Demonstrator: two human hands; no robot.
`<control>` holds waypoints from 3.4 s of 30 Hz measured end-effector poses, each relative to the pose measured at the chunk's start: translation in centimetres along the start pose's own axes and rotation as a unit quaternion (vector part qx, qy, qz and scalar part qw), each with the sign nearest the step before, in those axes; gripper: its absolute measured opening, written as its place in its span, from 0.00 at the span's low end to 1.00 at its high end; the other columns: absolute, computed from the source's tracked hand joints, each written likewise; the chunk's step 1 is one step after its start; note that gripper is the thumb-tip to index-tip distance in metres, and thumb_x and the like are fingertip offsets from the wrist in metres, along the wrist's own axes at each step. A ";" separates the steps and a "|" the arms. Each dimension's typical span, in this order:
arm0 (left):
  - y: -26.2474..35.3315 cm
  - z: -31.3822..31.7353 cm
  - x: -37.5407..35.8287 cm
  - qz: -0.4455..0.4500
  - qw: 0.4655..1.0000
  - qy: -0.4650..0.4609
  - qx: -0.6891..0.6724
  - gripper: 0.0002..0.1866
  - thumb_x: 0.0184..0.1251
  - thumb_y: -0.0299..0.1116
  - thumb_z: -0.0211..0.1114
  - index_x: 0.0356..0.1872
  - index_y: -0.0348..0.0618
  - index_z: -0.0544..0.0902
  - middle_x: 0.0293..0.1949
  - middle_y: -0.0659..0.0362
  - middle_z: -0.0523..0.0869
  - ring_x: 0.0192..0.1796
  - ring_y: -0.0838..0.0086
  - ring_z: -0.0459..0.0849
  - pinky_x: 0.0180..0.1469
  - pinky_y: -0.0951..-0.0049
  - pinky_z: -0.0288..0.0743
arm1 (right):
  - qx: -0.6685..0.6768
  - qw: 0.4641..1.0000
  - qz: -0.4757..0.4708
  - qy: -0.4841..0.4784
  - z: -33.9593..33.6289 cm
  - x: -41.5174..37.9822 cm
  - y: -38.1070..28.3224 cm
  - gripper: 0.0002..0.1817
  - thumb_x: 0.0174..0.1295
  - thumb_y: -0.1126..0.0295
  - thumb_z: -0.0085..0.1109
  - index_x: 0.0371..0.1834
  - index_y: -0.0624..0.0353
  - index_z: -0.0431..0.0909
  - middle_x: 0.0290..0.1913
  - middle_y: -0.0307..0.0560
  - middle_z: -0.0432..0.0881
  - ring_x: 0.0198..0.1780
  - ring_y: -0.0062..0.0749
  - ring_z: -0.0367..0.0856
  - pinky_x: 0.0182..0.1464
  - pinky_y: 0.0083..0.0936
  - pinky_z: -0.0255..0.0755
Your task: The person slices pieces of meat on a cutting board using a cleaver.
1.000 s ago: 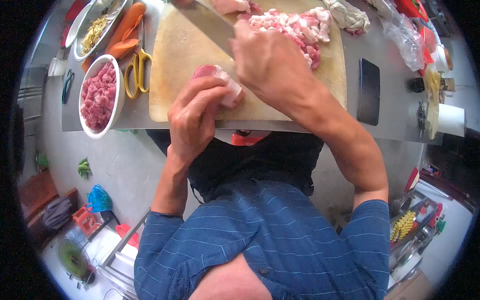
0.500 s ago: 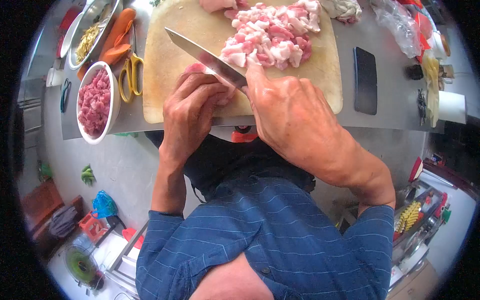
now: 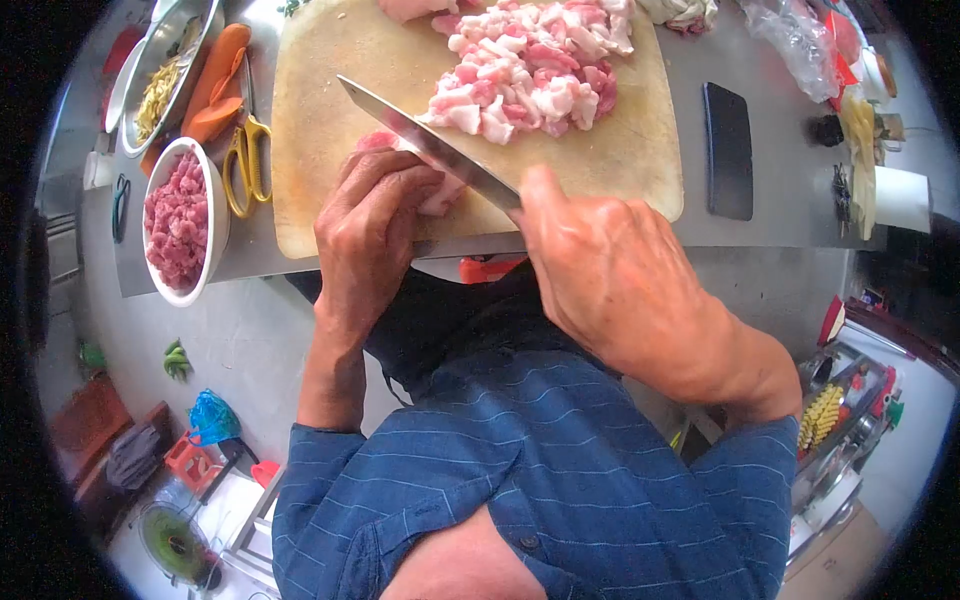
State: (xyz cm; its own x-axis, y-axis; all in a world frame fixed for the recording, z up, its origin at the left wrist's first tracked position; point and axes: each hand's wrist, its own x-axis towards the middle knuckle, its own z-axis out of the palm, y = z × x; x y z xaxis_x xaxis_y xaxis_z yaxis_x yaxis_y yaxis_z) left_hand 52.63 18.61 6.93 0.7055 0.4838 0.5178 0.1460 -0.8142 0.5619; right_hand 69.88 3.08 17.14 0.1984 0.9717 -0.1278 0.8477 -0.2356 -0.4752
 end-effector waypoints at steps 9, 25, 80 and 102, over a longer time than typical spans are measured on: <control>-0.4 -0.3 0.0 -0.005 0.999 -0.004 -0.044 0.10 0.62 0.17 0.73 0.44 0.37 0.92 0.46 0.51 0.92 0.54 0.53 0.92 0.59 0.57 0.86 | -0.043 0.999 -0.024 0.010 0.0 1.4 -0.3 0.09 0.78 0.73 0.64 0.50 0.66 0.74 0.28 0.68 0.84 0.34 0.70 0.86 0.37 0.58 0.77; -0.5 0.1 -0.7 -0.013 0.999 0.014 -0.030 0.11 0.60 0.15 0.73 0.43 0.36 0.92 0.46 0.51 0.91 0.53 0.54 0.91 0.58 0.57 0.85 | 0.008 0.997 0.055 -0.047 -0.2 -0.6 -0.6 0.09 0.78 0.74 0.63 0.49 0.66 0.72 0.28 0.71 0.83 0.37 0.71 0.87 0.39 0.61 0.77; -0.4 -0.4 -0.5 -0.001 0.999 0.001 -0.037 0.10 0.61 0.17 0.74 0.43 0.37 0.91 0.45 0.52 0.91 0.52 0.53 0.90 0.56 0.55 0.85 | 0.044 0.978 -0.034 0.202 1.5 10.2 1.0 0.14 0.79 0.67 0.63 0.45 0.72 0.79 0.36 0.73 0.87 0.42 0.68 0.90 0.44 0.52 0.82; -0.3 -0.3 0.2 0.027 0.998 -0.036 -0.039 0.09 0.61 0.18 0.74 0.43 0.37 0.92 0.45 0.53 0.90 0.51 0.56 0.91 0.56 0.57 0.85 | 0.046 0.998 0.013 0.033 1.1 -1.3 1.6 0.09 0.76 0.76 0.65 0.48 0.67 0.73 0.29 0.69 0.83 0.36 0.72 0.85 0.37 0.58 0.75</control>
State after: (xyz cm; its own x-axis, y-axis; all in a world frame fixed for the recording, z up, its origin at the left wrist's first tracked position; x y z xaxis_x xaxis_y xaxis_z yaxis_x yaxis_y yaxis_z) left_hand 52.48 19.03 7.09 0.7598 0.4130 0.5021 0.0542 -0.8098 0.5842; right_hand 70.47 1.43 15.62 0.2542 0.9634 -0.0855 0.7936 -0.2583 -0.5509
